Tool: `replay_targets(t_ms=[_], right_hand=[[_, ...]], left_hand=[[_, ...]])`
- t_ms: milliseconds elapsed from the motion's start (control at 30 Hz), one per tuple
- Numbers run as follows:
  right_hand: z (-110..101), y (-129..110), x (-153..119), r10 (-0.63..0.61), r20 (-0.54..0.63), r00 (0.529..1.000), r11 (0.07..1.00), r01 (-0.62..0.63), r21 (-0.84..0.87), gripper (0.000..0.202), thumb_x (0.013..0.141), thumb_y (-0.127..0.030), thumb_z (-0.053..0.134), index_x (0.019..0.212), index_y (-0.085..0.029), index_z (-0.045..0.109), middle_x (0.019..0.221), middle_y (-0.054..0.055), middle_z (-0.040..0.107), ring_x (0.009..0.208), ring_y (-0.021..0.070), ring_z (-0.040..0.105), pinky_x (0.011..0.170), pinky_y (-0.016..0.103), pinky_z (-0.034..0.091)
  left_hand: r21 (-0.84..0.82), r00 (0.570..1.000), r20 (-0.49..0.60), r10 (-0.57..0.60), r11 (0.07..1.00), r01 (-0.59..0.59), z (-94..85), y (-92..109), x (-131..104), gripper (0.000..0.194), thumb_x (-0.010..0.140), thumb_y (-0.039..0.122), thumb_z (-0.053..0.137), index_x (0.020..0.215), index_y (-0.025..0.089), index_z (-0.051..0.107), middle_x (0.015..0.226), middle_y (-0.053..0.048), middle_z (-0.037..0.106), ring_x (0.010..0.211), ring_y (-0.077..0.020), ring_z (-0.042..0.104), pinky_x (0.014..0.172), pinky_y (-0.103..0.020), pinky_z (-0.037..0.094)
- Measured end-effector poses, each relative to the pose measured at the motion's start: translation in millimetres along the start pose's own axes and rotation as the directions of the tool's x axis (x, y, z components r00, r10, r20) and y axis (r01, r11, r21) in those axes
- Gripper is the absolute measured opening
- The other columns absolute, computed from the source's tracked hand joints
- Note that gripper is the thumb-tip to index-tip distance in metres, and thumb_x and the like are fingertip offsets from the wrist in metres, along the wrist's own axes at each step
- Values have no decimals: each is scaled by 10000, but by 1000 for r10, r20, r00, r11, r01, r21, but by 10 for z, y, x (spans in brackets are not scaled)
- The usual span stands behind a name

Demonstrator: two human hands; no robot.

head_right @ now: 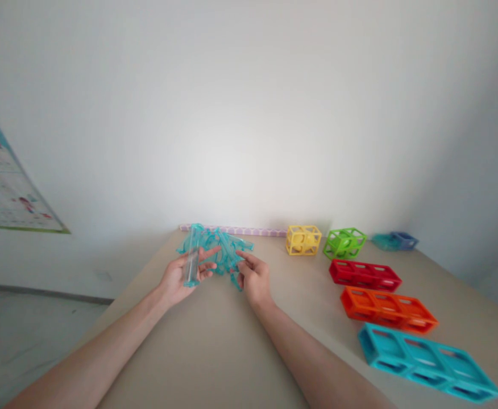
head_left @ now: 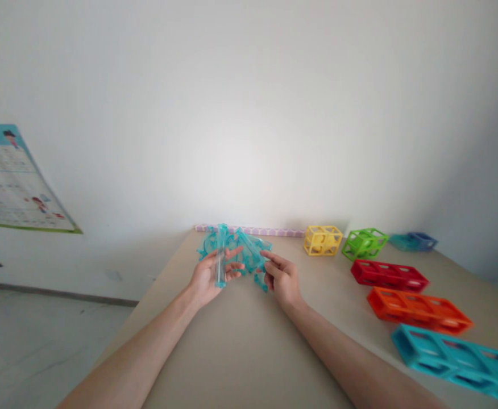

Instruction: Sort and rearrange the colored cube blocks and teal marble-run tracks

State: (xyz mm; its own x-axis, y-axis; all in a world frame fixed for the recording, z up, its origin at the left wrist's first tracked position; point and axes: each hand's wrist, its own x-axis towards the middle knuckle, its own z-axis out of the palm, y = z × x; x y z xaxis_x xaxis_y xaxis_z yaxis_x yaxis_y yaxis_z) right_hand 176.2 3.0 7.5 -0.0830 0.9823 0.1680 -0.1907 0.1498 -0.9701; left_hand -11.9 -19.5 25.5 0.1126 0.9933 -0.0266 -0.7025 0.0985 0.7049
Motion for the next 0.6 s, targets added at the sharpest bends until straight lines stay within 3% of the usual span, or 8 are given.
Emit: replay_targets(t_ms=[100, 267, 400, 600], right_hand=[[26, -43, -57, 36, -35, 999, 995, -33, 91, 590, 676, -353, 609, 1155, -7, 614, 574, 22, 635, 306, 76, 383, 314, 217, 232], [61, -43, -163, -13, -66, 998, 995, 19, 95, 532, 710, -362, 614, 1121, -26, 644, 560, 10, 617, 331, 74, 400, 323, 207, 255], [90, -50, -221, -47, -32, 998, 997, 49, 62, 459, 723, -367, 618, 1063, -66, 681, 557, 2, 608, 347, 68, 406, 339, 206, 274], [78, -54, -203, 39, 12, 999, 993, -40, 113, 426, 670, -349, 627, 984, -71, 698, 547, 4, 607, 328, 73, 408, 314, 209, 256]], left_hand=[[-18, 1000, -1, 5, 1000, -5, -10, 13, 0, 131, 824, 117, 523, 819, 129, 653, 1170, -176, 674, 773, -248, 728, 600, -332, 580], [-21, 1000, 12, -8, 1000, 8, -19, 22, 0, 111, 826, 136, 525, 830, 139, 636, 1157, -171, 679, 752, -250, 727, 544, -314, 566], [-32, 1000, 18, 0, 999, 1, -20, 37, 2, 107, 831, 148, 519, 856, 145, 624, 1153, -171, 681, 730, -244, 726, 511, -298, 553], [-74, 999, -35, -16, 997, 13, -38, 84, 7, 139, 837, 136, 475, 858, 158, 611, 1142, -168, 682, 664, -215, 719, 444, -257, 520]])
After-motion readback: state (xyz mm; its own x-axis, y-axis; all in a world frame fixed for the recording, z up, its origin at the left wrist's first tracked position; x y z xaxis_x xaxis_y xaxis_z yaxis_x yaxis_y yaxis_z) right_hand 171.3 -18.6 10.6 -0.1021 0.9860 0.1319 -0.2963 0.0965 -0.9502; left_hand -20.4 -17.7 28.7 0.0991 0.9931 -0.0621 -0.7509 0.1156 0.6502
